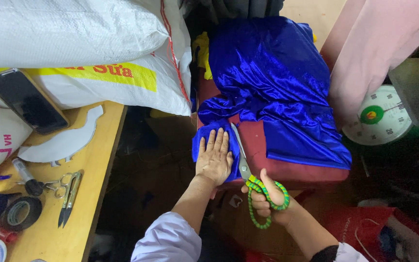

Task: The person uses shears to cut out a smaller piece of blue velvet fabric from a larger sheet on a stool, then holds the cut piece near a sewing machine and begins to thread the machine.

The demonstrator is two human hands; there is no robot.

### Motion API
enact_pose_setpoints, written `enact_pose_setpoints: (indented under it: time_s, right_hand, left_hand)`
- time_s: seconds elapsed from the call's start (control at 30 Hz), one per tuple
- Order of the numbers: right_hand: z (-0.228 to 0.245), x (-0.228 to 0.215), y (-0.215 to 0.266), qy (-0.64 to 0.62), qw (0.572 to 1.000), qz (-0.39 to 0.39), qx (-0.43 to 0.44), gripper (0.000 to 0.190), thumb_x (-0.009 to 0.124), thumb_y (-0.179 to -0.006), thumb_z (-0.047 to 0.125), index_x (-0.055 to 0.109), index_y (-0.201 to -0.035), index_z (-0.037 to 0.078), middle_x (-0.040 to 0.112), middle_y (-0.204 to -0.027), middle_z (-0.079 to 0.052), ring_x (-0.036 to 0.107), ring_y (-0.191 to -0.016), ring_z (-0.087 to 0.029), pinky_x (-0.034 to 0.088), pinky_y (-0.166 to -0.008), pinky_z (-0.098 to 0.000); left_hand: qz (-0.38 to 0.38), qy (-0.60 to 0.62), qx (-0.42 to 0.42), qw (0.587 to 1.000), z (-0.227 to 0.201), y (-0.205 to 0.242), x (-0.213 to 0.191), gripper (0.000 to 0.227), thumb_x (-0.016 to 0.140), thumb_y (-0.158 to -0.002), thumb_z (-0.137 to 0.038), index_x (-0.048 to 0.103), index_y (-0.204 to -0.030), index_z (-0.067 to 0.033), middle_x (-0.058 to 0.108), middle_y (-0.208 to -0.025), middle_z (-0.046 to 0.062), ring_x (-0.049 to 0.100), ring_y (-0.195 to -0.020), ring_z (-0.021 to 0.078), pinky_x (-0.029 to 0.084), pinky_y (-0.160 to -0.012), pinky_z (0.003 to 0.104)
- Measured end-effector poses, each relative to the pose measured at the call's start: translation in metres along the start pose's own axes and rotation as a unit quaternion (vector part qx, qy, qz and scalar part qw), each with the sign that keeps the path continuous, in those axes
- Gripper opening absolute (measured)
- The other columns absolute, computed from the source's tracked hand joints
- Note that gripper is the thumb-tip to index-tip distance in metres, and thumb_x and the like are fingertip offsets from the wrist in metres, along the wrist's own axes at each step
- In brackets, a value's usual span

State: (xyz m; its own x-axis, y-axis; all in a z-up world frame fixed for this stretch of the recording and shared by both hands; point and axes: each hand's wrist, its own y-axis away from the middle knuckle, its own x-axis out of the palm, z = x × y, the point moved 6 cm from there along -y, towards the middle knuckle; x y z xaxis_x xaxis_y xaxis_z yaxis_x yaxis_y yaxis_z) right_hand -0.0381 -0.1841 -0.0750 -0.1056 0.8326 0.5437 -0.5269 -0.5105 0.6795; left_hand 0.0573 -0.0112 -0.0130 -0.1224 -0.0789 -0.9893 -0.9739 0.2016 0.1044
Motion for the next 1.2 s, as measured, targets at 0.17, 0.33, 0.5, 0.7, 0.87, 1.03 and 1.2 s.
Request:
enact_pose_setpoints:
  time_s: [0.17,0.33,0.5,0.7,0.87,1.03,1.2]
  right_hand:
    - [0.007,-0.006,-0.023,-0.024,0.998,0.051,0.029,0.105,0.03,-0.08,0.095,0.064,-0.116,0.003,0.036,-0.055,0.005,0.028,-0.039,-0.007,0.018,-0.035,-0.025]
    - [0.023,0.004,-0.027,-0.024,0.998,0.054,0.037,0.105,0.034,-0.076,0.097,0.065,-0.113,0.004,0.037,-0.055,0.006,0.034,-0.041,-0.008,0.02,-0.037,-0.0256]
    - [0.015,-0.009,-0.039,0.008,0.999,0.042,0.007,0.097,0.036,-0.082,0.09,0.064,-0.113,0.003,0.032,-0.054,0.007,0.025,-0.038,-0.006,0.02,-0.034,-0.0262]
    - [0.029,-0.014,-0.022,-0.042,0.998,0.007,-0.042,0.085,0.043,-0.087,0.083,0.065,-0.107,0.003,0.029,-0.053,0.008,0.022,-0.038,-0.004,0.017,-0.033,-0.0227]
    - [0.03,-0.016,0.021,0.06,0.997,-0.048,-0.025,0.088,0.04,-0.089,0.079,0.065,-0.11,-0.003,0.03,-0.056,0.003,0.024,-0.04,-0.008,0.017,-0.036,-0.0274]
    - [0.05,0.005,0.083,0.179,0.977,-0.111,-0.035,0.066,0.051,-0.097,0.055,0.069,-0.109,-0.006,0.035,-0.056,-0.002,0.032,-0.042,-0.012,0.026,-0.037,-0.0275]
    - [0.119,-0.032,0.076,0.669,0.674,-0.294,-0.111,0.043,0.086,-0.069,0.051,0.08,-0.092,0.015,0.077,-0.068,-0.013,0.079,-0.071,-0.031,0.062,-0.067,-0.038]
  left_hand:
    - [-0.043,-0.017,0.004,0.999,0.002,-0.004,0.014,0.069,0.024,-0.102,-0.039,0.014,-0.163,-0.0102,0.011,-0.172,0.008,0.006,-0.158,0.0305,0.005,-0.124,0.056]
    - [0.004,-0.023,-0.006,1.0,-0.001,-0.001,0.0,0.067,0.019,-0.103,-0.039,0.009,-0.164,-0.0105,0.005,-0.173,0.007,0.001,-0.158,0.03,0.001,-0.125,0.055]
    - [-0.071,-0.012,0.007,0.997,0.002,-0.003,0.012,0.069,0.026,-0.101,-0.039,0.017,-0.163,-0.0099,0.015,-0.171,0.008,0.009,-0.158,0.031,0.006,-0.124,0.057]
    - [-0.052,-0.01,0.013,0.999,0.002,-0.003,0.012,0.07,0.024,-0.101,-0.041,0.016,-0.163,-0.0093,0.012,-0.172,0.008,0.006,-0.158,0.0312,0.004,-0.124,0.057]
    - [-0.002,0.016,0.016,1.0,0.001,0.002,-0.001,0.07,0.018,-0.102,-0.042,0.01,-0.163,-0.0096,0.006,-0.173,0.009,0.0,-0.158,0.0308,-0.002,-0.125,0.056]
    - [-0.195,0.187,0.037,0.962,0.027,0.015,-0.01,0.068,0.044,-0.1,-0.033,0.026,-0.163,-0.0166,0.017,-0.172,0.008,0.009,-0.16,0.0309,0.0,-0.123,0.062]
    - [-0.141,0.728,-0.382,0.552,0.088,0.049,0.028,0.074,0.074,-0.088,-0.057,0.061,-0.136,-0.0025,0.063,-0.133,0.026,0.062,-0.122,0.0388,0.054,-0.098,0.051]
